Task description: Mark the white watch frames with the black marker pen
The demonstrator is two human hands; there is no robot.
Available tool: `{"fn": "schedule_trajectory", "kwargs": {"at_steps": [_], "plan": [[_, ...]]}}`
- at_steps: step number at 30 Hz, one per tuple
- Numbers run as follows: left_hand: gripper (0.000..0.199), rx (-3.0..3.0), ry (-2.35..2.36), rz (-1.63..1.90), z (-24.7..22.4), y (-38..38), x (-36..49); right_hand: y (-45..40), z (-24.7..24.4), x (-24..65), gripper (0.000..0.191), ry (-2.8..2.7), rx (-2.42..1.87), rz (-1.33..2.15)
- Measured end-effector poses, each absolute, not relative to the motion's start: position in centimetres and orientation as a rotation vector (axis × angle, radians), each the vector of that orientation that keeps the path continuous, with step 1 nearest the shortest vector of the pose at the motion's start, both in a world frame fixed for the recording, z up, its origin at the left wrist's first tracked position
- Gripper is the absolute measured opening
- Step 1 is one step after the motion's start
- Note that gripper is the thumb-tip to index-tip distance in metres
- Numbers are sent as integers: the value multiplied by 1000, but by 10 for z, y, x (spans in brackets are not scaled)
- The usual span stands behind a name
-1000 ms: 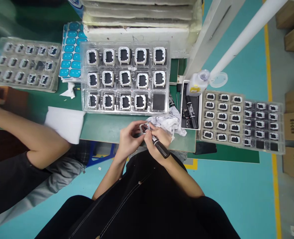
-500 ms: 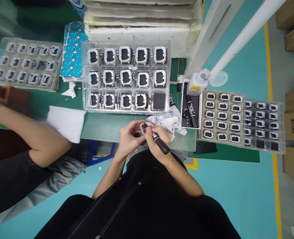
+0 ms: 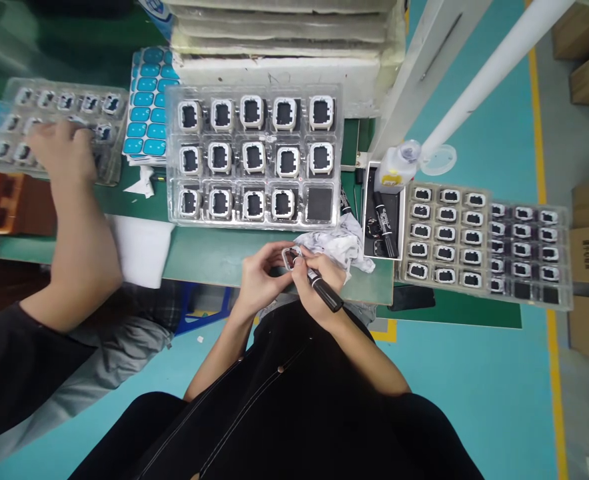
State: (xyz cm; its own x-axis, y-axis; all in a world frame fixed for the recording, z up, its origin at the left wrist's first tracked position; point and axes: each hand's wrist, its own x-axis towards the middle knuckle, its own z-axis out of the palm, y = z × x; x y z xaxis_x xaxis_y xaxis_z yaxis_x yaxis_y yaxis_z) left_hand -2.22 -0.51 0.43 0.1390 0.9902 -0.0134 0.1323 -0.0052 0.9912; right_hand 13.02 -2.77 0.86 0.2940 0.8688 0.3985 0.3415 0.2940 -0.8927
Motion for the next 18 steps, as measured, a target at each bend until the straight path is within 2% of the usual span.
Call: {"fn": "schedule_trajectory", "kwargs": {"at_steps": [7,12,18], "plan": [[51,1406,1164,1031,11,-5,-33,-33,-4,127,28,-949,-1203,676],[50,1579,1043,1201,25,-4,-42,-33,0,126,38,-846,-1269,677],[47,2141,1042,1320,66,38,-20,-30,7,128,39,-872,-1269,635]]}}
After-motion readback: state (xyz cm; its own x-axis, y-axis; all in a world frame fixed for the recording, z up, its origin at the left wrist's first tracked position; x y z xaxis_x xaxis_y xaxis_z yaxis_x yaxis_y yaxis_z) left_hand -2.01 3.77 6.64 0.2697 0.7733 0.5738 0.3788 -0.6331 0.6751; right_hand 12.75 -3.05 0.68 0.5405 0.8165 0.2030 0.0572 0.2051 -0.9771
